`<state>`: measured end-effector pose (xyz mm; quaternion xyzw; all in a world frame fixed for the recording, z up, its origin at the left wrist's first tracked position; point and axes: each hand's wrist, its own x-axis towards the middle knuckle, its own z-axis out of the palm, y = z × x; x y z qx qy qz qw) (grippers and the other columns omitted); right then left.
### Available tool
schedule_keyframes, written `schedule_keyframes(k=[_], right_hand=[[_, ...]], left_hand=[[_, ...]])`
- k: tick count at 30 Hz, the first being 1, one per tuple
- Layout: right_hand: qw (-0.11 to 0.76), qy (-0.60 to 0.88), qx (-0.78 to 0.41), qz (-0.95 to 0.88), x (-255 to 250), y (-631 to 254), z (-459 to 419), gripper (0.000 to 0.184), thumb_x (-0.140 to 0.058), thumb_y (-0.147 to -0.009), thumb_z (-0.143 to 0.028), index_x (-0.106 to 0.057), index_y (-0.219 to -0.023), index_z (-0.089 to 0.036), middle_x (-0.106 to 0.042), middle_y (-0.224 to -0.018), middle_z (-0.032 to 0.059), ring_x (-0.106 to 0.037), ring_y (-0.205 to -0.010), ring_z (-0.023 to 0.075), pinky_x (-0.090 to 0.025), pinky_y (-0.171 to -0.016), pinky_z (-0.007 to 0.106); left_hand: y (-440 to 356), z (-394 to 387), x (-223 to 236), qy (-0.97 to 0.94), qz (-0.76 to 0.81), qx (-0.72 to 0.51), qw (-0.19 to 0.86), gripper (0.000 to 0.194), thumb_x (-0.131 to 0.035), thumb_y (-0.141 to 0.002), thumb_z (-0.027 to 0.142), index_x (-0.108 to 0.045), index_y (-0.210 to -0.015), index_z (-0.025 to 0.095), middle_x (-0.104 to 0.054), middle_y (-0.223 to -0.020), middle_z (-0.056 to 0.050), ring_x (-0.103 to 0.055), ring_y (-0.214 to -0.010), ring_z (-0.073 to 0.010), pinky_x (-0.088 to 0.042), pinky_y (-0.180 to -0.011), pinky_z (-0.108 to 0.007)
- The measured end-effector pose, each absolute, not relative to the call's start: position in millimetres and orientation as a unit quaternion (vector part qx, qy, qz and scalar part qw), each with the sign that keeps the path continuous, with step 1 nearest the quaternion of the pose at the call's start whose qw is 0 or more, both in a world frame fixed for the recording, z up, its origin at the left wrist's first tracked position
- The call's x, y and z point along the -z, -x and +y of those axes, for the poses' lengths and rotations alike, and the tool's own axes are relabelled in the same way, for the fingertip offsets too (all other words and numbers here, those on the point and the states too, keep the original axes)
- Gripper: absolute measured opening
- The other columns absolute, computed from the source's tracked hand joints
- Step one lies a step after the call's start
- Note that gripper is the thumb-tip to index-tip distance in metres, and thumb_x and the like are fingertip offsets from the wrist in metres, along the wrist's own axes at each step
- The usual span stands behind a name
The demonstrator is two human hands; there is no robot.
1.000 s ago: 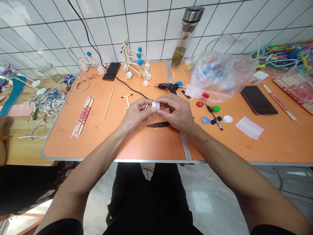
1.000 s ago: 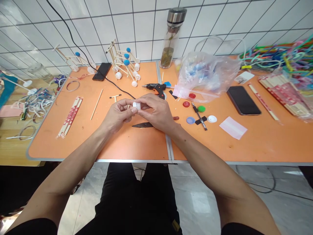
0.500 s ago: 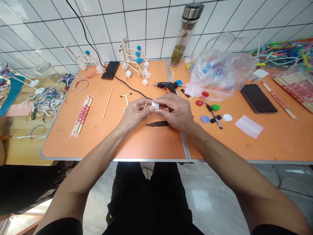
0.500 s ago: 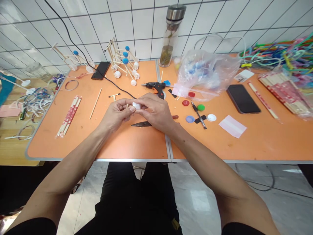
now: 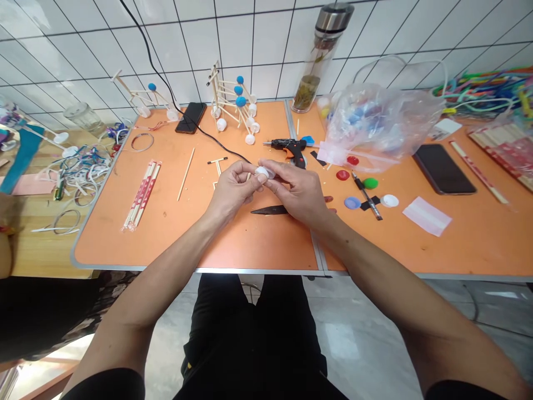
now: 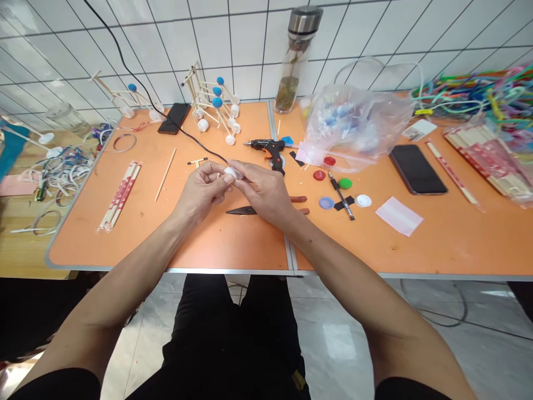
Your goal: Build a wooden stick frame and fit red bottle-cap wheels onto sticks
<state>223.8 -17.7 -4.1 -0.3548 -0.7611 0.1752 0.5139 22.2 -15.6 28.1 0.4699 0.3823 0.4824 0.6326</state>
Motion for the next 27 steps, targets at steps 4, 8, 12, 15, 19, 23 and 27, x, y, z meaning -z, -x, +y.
schedule_keyframes(k=[4,8,12,15,19,23,27], right_hand=[[0.505,0.358,-0.183,-0.764,6,-225,-17,0.041,-0.072,-0.12,-0.056,-0.088,-0.152,-0.036,-0.09,-0.148,0.0032,-0.089,-0.133,0.032,-0.072,-0.119,0.053],[0.496,0.37,-0.198,-0.76,7,-226,-18,0.042,-0.071,-0.121,-0.055,-0.086,-0.155,-0.036,-0.088,-0.151,0.0033,-0.088,-0.135,0.0325,-0.072,-0.119,0.053],[0.479,0.364,-0.204,-0.772,7,-226,-19,0.048,-0.066,-0.121,-0.054,-0.081,-0.162,-0.033,-0.085,-0.159,0.0057,-0.085,-0.14,0.0327,-0.069,-0.124,0.054],[0.475,0.363,-0.207,-0.774,7,-225,-18,0.053,-0.07,-0.119,-0.057,-0.079,-0.165,-0.032,-0.086,-0.156,0.008,-0.085,-0.137,0.0335,-0.07,-0.119,0.054],[0.494,0.364,-0.223,-0.758,5,-225,-18,0.052,-0.073,-0.118,-0.063,-0.083,-0.157,-0.03,-0.089,-0.146,0.0101,-0.086,-0.126,0.0321,-0.071,-0.11,0.052],[0.51,0.377,-0.234,-0.737,-1,-227,-17,0.055,-0.073,-0.115,-0.073,-0.087,-0.147,-0.03,-0.089,-0.134,0.0107,-0.083,-0.119,0.0309,-0.071,-0.103,0.05],[0.531,0.355,-0.326,-0.697,-3,-227,-17,0.055,-0.082,-0.109,-0.075,-0.087,-0.143,-0.031,-0.088,-0.134,0.0093,-0.085,-0.118,0.0276,-0.073,-0.104,0.047]], left_hand=[[-20,-15,-28,-0.487,0.387,-0.469,0.627,0.072,-0.117,-0.061,0.065,-0.067,-0.092,0.024,-0.072,-0.063,0.006,-0.042,-0.044,-0.005,-0.022,-0.045,-0.024],[-17,-14,-29,-0.526,0.373,-0.463,0.608,0.07,-0.113,-0.068,0.071,-0.066,-0.094,0.025,-0.073,-0.066,0.005,-0.044,-0.046,-0.0062,-0.026,-0.046,-0.025],[-17,-14,-28,-0.563,0.374,-0.472,0.566,0.067,-0.111,-0.073,0.071,-0.066,-0.09,0.025,-0.073,-0.069,0.003,-0.056,-0.056,-0.0098,-0.033,-0.052,-0.026],[-18,-13,-25,-0.586,0.376,-0.484,0.53,0.066,-0.108,-0.076,0.074,-0.067,-0.088,0.025,-0.072,-0.069,0.002,-0.062,-0.064,-0.0126,-0.038,-0.058,-0.026],[-18,-13,-21,-0.607,0.373,-0.497,0.496,0.059,-0.104,-0.084,0.072,-0.07,-0.091,0.024,-0.071,-0.067,0.002,-0.058,-0.062,-0.0124,-0.039,-0.061,-0.027],[-17,-14,-26,-0.612,0.366,-0.49,0.502,0.056,-0.104,-0.084,0.072,-0.076,-0.094,0.024,-0.077,-0.073,-0.001,-0.06,-0.064,-0.0136,-0.037,-0.06,-0.029],[-17,-13,-33,-0.584,0.351,-0.492,0.542,0.059,-0.114,-0.071,0.067,-0.078,-0.091,0.024,-0.076,-0.075,-0.002,-0.064,-0.067,-0.0139,-0.038,-0.059,-0.028]])
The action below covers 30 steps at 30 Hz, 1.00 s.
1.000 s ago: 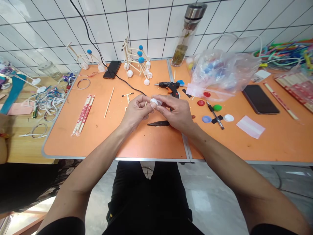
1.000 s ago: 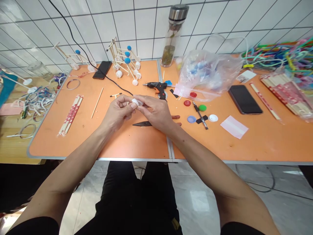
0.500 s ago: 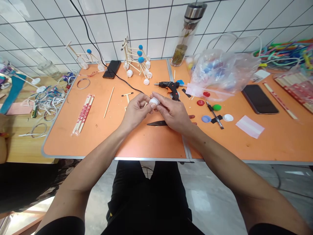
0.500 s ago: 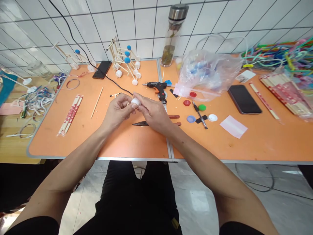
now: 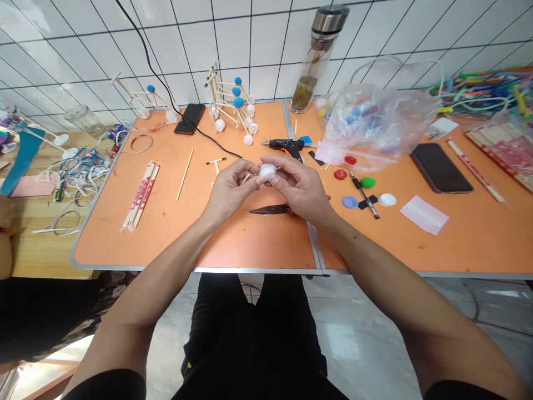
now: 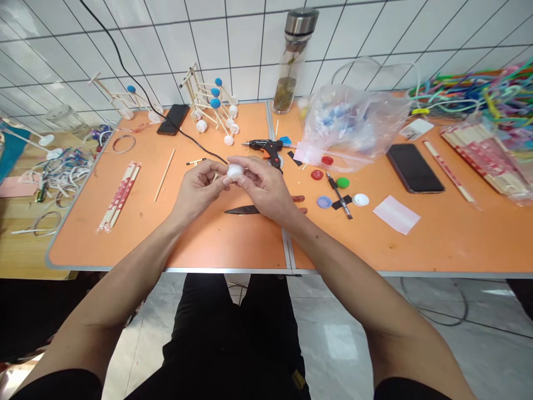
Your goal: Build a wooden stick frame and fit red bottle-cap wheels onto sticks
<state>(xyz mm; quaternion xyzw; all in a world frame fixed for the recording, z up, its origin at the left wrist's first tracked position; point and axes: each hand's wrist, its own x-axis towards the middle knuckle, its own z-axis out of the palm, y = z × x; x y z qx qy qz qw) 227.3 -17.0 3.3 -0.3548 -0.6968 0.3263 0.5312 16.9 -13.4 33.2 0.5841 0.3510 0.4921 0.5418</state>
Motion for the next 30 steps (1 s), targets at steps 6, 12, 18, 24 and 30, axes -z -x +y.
schedule_keyframes(k=[6,12,18,24,30], right_hand=[[0.546,0.317,-0.448,-0.633,-3,-225,-15,0.058,-0.096,-0.098,-0.072,-0.086,-0.133,-0.026,-0.09,-0.126,0.0083,-0.088,-0.108,0.0245,-0.078,-0.1,0.042],[0.531,0.302,-0.465,-0.641,-5,-225,-15,0.055,-0.096,-0.099,-0.07,-0.087,-0.132,-0.027,-0.084,-0.125,0.0063,-0.086,-0.096,0.0191,-0.079,-0.091,0.035],[0.53,0.333,-0.439,-0.645,-2,-228,-12,0.056,-0.094,-0.1,-0.073,-0.087,-0.134,-0.029,-0.083,-0.126,0.0057,-0.085,-0.09,0.0174,-0.079,-0.09,0.036],[0.526,0.362,-0.413,-0.65,16,-234,-1,0.054,-0.09,-0.104,-0.072,-0.085,-0.139,-0.031,-0.087,-0.115,0.0049,-0.087,-0.09,0.0222,-0.081,-0.086,0.04],[0.531,0.375,-0.413,-0.638,19,-234,2,0.045,-0.093,-0.104,-0.059,-0.085,-0.137,-0.029,-0.087,-0.107,0.003,-0.087,-0.087,0.0204,-0.08,-0.084,0.036]], left_hand=[[-16,-11,-34,-0.548,0.354,-0.481,0.586,0.062,-0.118,-0.063,0.062,-0.08,-0.092,0.022,-0.072,-0.072,0.001,-0.055,-0.061,-0.0103,-0.032,-0.054,-0.026],[-20,-14,-32,-0.555,0.328,-0.489,0.588,0.063,-0.119,-0.063,0.06,-0.079,-0.093,0.022,-0.074,-0.076,0.0,-0.057,-0.063,-0.0104,-0.036,-0.056,-0.026],[11,0,-38,-0.628,0.399,-0.458,0.487,0.049,-0.093,-0.097,0.071,-0.082,-0.101,0.024,-0.076,-0.085,-0.004,-0.053,-0.066,-0.0153,-0.04,-0.06,-0.031],[41,24,-13,-0.744,0.52,-0.371,0.199,0.031,-0.059,-0.093,0.0,-0.079,-0.1,0.023,-0.075,-0.093,-0.006,-0.066,-0.09,-0.0268,-0.048,-0.089,-0.038],[13,17,13,-0.827,0.462,-0.287,0.14,0.052,-0.047,-0.093,-0.003,-0.083,-0.123,0.019,-0.082,-0.106,-0.014,-0.068,-0.104,-0.0348,-0.048,-0.094,-0.044]])
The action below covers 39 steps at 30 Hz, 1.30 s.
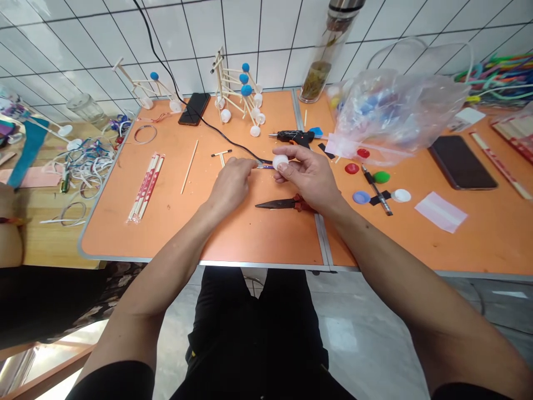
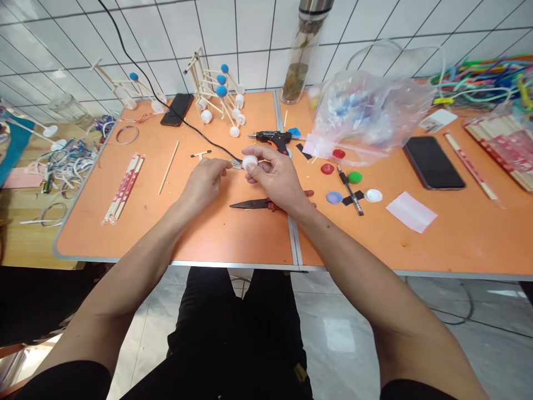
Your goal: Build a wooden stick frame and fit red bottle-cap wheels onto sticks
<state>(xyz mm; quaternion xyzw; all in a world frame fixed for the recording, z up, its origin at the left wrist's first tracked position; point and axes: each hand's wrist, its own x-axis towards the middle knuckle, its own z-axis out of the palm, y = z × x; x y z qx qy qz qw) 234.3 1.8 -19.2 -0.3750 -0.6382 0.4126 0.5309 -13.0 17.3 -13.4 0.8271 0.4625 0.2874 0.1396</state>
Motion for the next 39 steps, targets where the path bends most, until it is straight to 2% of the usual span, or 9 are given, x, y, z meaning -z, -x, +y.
schedule_keyframes(k=[6,8,9,11,14,20,28,32,39], right_hand=[[0.52,0.366,-0.464,-0.617,14,-233,-1,0.05,-0.099,-0.098,-0.061,-0.086,-0.135,-0.029,-0.086,-0.109,0.0026,-0.086,-0.088,0.0203,-0.079,-0.085,0.038],[0.504,0.353,-0.499,-0.61,9,-232,-3,0.055,-0.101,-0.095,-0.063,-0.086,-0.134,-0.028,-0.086,-0.111,0.0029,-0.084,-0.088,0.0186,-0.078,-0.087,0.036],[0.498,0.345,-0.517,-0.605,6,-232,-4,0.056,-0.103,-0.094,-0.064,-0.085,-0.133,-0.027,-0.086,-0.113,0.003,-0.084,-0.089,0.0176,-0.078,-0.087,0.035],[0.49,0.328,-0.554,-0.587,-1,-230,-6,0.059,-0.107,-0.089,-0.063,-0.085,-0.13,-0.026,-0.086,-0.116,0.0032,-0.082,-0.089,0.0161,-0.076,-0.087,0.032],[0.493,0.314,-0.601,-0.546,-7,-227,-9,0.061,-0.114,-0.081,-0.061,-0.086,-0.123,-0.026,-0.087,-0.112,0.0027,-0.081,-0.088,0.0156,-0.075,-0.083,0.03],[0.505,0.33,-0.587,-0.539,-6,-222,-13,0.054,-0.113,-0.083,-0.059,-0.093,-0.122,-0.028,-0.089,-0.113,0.0026,-0.085,-0.09,0.0177,-0.077,-0.088,0.034],[0.579,0.352,-0.42,-0.604,0,-214,-17,0.052,-0.106,-0.088,-0.071,-0.092,-0.116,-0.029,-0.082,-0.119,0.0039,-0.083,-0.085,0.0178,-0.078,-0.084,0.038],[0.581,0.359,-0.318,-0.658,4,-215,-18,0.045,-0.093,-0.102,-0.072,-0.092,-0.121,-0.03,-0.081,-0.12,0.006,-0.083,-0.096,0.021,-0.076,-0.086,0.039],[0.534,0.352,-0.137,-0.757,6,-221,-20,0.032,-0.08,-0.115,-0.053,-0.089,-0.138,-0.034,-0.084,-0.129,0.0106,-0.081,-0.111,0.029,-0.074,-0.091,0.047]], left_hand=[[10,12,0,-0.813,0.43,-0.363,0.148,0.04,-0.066,-0.093,0.004,-0.083,-0.123,0.023,-0.086,-0.135,-0.014,-0.071,-0.132,-0.0353,-0.049,-0.122,-0.052],[10,9,-10,-0.746,0.441,-0.431,0.25,0.012,-0.076,-0.102,0.021,-0.081,-0.113,0.022,-0.085,-0.122,-0.013,-0.075,-0.116,-0.0298,-0.056,-0.109,-0.045],[9,7,-14,-0.711,0.433,-0.44,0.337,0.011,-0.081,-0.105,0.032,-0.08,-0.11,0.022,-0.084,-0.112,-0.01,-0.075,-0.102,-0.0257,-0.058,-0.097,-0.041],[6,4,-21,-0.648,0.385,-0.424,0.502,0.036,-0.095,-0.099,0.052,-0.079,-0.11,0.021,-0.083,-0.101,-0.007,-0.075,-0.089,-0.0202,-0.059,-0.085,-0.035],[1,0,-23,-0.581,0.326,-0.415,0.62,0.06,-0.111,-0.08,0.063,-0.079,-0.108,0.02,-0.085,-0.096,-0.005,-0.08,-0.087,-0.0167,-0.064,-0.085,-0.031],[-4,2,-15,-0.525,0.309,-0.464,0.644,0.064,-0.121,-0.066,0.053,-0.078,-0.099,0.018,-0.084,-0.091,-0.001,-0.081,-0.081,-0.0124,-0.067,-0.082,-0.026],[-4,5,-13,-0.555,0.301,-0.486,0.604,0.062,-0.121,-0.066,0.05,-0.076,-0.097,0.02,-0.083,-0.092,0.0,-0.077,-0.077,-0.0112,-0.067,-0.077,-0.026],[-4,5,-15,-0.557,0.298,-0.489,0.602,0.064,-0.121,-0.065,0.049,-0.072,-0.094,0.02,-0.084,-0.099,-0.001,-0.077,-0.08,-0.0111,-0.067,-0.075,-0.025],[-5,4,-16,-0.556,0.295,-0.489,0.604,0.066,-0.122,-0.062,0.05,-0.07,-0.089,0.02,-0.082,-0.093,0.001,-0.074,-0.074,-0.0088,-0.065,-0.071,-0.023]])
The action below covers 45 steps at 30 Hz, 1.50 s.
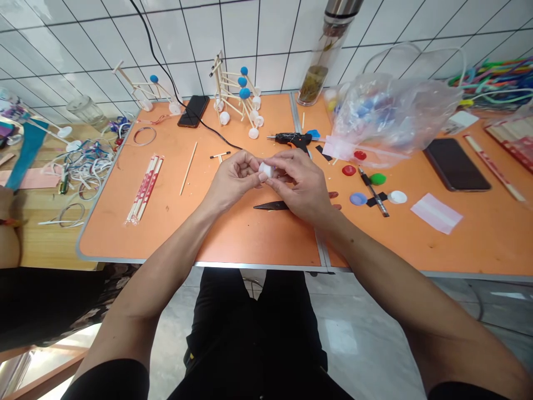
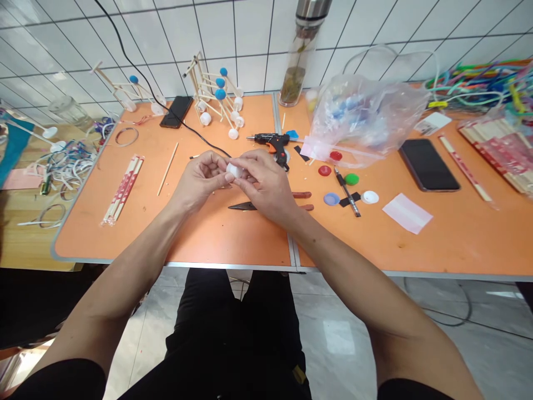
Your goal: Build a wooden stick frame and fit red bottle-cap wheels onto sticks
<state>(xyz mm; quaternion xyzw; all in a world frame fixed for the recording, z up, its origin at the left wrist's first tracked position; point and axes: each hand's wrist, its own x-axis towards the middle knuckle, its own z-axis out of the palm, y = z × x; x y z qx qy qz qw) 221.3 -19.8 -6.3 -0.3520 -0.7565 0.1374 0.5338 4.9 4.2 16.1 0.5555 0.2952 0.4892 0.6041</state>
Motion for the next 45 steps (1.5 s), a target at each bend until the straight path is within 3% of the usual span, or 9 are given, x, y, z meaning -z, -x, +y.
schedule_keyframes(k=[6,14,25,29,35,39,45], right_hand=[[0.568,0.322,-0.134,-0.746,6.3,-218.1,-19.8,0.026,-0.086,-0.112,-0.044,-0.089,-0.134,-0.032,-0.086,-0.123,0.0081,-0.082,-0.098,0.0248,-0.075,-0.082,0.041],[0.585,0.316,-0.141,-0.734,0.2,-213.9,-24.9,0.02,-0.09,-0.109,-0.039,-0.088,-0.128,-0.031,-0.082,-0.114,0.0064,-0.08,-0.093,0.0227,-0.075,-0.081,0.04],[0.567,0.343,-0.156,-0.733,-1.4,-217.0,-24.7,0.027,-0.089,-0.109,-0.053,-0.09,-0.125,-0.031,-0.084,-0.111,0.0066,-0.08,-0.091,0.0226,-0.075,-0.079,0.039],[0.576,0.335,-0.168,-0.727,-1.6,-217.8,-24.8,0.026,-0.088,-0.109,-0.052,-0.09,-0.123,-0.03,-0.084,-0.113,0.0071,-0.082,-0.094,0.0236,-0.075,-0.081,0.041],[0.553,0.359,-0.166,-0.733,-2.7,-219.4,-26.4,0.024,-0.088,-0.108,-0.052,-0.089,-0.12,-0.032,-0.087,-0.113,0.007,-0.082,-0.095,0.0253,-0.075,-0.081,0.043],[0.549,0.355,-0.147,-0.742,-2.7,-219.7,-26.0,0.019,-0.086,-0.108,-0.046,-0.089,-0.12,-0.032,-0.087,-0.113,0.007,-0.082,-0.093,0.026,-0.075,-0.082,0.046],[0.545,0.331,-0.096,-0.764,3.4,-218.8,-23.1,0.015,-0.081,-0.109,-0.029,-0.088,-0.122,-0.03,-0.087,-0.115,0.0079,-0.082,-0.103,0.0275,-0.074,-0.096,0.05]], left_hand=[[-4.8,3.9,-16.9,-0.547,0.294,-0.473,0.625,0.069,-0.121,-0.061,0.056,-0.069,-0.09,0.02,-0.081,-0.09,0.001,-0.075,-0.072,-0.0091,-0.066,-0.073,-0.024],[-6.3,-2.5,-22.1,-0.519,0.277,-0.473,0.656,0.063,-0.119,-0.071,0.049,-0.079,-0.112,0.022,-0.084,-0.099,0.0,-0.077,-0.078,-0.0107,-0.065,-0.074,-0.024],[-2.4,1.2,-16.7,-0.512,0.276,-0.476,0.66,0.052,-0.12,-0.07,0.046,-0.09,-0.105,0.021,-0.09,-0.103,-0.004,-0.081,-0.082,-0.0113,-0.067,-0.076,-0.023],[0.1,1.2,-19.0,-0.512,0.298,-0.458,0.662,0.055,-0.12,-0.068,0.048,-0.092,-0.107,0.022,-0.093,-0.111,-0.008,-0.085,-0.088,-0.0151,-0.07,-0.081,-0.027],[0.7,0.2,-18.9,-0.521,0.303,-0.461,0.652,0.054,-0.119,-0.069,0.05,-0.093,-0.106,0.021,-0.093,-0.108,-0.008,-0.083,-0.083,-0.0153,-0.069,-0.08,-0.028],[-0.6,-2.4,-19.4,-0.522,0.307,-0.462,0.648,0.056,-0.12,-0.066,0.05,-0.093,-0.105,0.021,-0.093,-0.107,-0.008,-0.082,-0.081,-0.0153,-0.069,-0.081,-0.031],[-2.9,-4.0,-22.0,-0.528,0.323,-0.469,0.63,0.054,-0.121,-0.062,0.047,-0.093,-0.1,0.019,-0.092,-0.099,-0.008,-0.083,-0.083,-0.016,-0.069,-0.078,-0.027]])
